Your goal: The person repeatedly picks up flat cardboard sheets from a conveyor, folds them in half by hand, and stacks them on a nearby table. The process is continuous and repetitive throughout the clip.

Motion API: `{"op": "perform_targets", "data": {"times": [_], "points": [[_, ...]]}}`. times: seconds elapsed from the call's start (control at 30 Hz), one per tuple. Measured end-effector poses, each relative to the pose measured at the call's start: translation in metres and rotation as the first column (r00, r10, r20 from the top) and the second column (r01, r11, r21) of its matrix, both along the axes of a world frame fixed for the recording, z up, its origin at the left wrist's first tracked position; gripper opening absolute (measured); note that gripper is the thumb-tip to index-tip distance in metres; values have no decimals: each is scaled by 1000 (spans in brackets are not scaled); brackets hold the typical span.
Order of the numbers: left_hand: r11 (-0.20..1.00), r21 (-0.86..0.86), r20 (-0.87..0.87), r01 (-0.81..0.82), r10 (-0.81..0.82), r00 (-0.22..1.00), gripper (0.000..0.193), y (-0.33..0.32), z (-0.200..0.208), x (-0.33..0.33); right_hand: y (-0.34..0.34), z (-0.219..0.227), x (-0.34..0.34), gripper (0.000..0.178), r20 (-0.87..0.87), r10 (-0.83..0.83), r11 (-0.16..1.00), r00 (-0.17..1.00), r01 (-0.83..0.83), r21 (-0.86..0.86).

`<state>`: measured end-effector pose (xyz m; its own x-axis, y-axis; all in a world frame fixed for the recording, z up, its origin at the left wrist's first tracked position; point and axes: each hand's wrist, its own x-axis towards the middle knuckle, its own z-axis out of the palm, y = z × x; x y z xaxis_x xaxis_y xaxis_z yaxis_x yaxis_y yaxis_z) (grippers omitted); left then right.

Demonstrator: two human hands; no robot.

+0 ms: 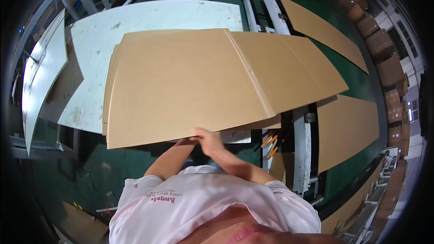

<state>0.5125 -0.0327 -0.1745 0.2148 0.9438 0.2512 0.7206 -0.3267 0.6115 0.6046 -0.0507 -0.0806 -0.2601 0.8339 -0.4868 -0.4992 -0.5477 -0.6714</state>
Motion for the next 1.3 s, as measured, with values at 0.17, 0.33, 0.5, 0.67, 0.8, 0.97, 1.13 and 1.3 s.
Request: {"op": "perform_targets", "data": {"times": [0.17,0.33,0.5,0.67,0.8,0.97,1.13,1.3], "points": [[997,-62,-194,-43,30,981,55,-41,-46,-12,-45,-35,-86,23,-142,145,979,979,-163,-126],[932,-340,-460,129,-284,841,61,-68,-23,-17,-33,-103,-119,28,-274,195,909,942,-279,-311],[729,-684,-93,26,-123,988,29,-152,20,-78,-29,-155,-140,33,-229,107,820,968,-216,-531],[834,-447,-16,-324,354,935,31,-75,119,-102,-23,-150,-148,25,4,379,870,926,-354,-342],[948,-299,-263,-104,23,965,77,-17,61,-65,-25,-158,-111,15,331,763,553,555,-826,110],[958,-281,-397,-64,-55,916,94,-14,29,-52,31,-69,61,14,159,969,186,188,-982,27],[987,-100,-507,-126,59,860,95,-15,4,-37,116,-83,92,40,770,-497,653,400,-412,635],[992,-108,-566,-61,-11,824,94,-1,7,-21,130,-115,82,56,916,-383,638,-117,-751,170]]}}
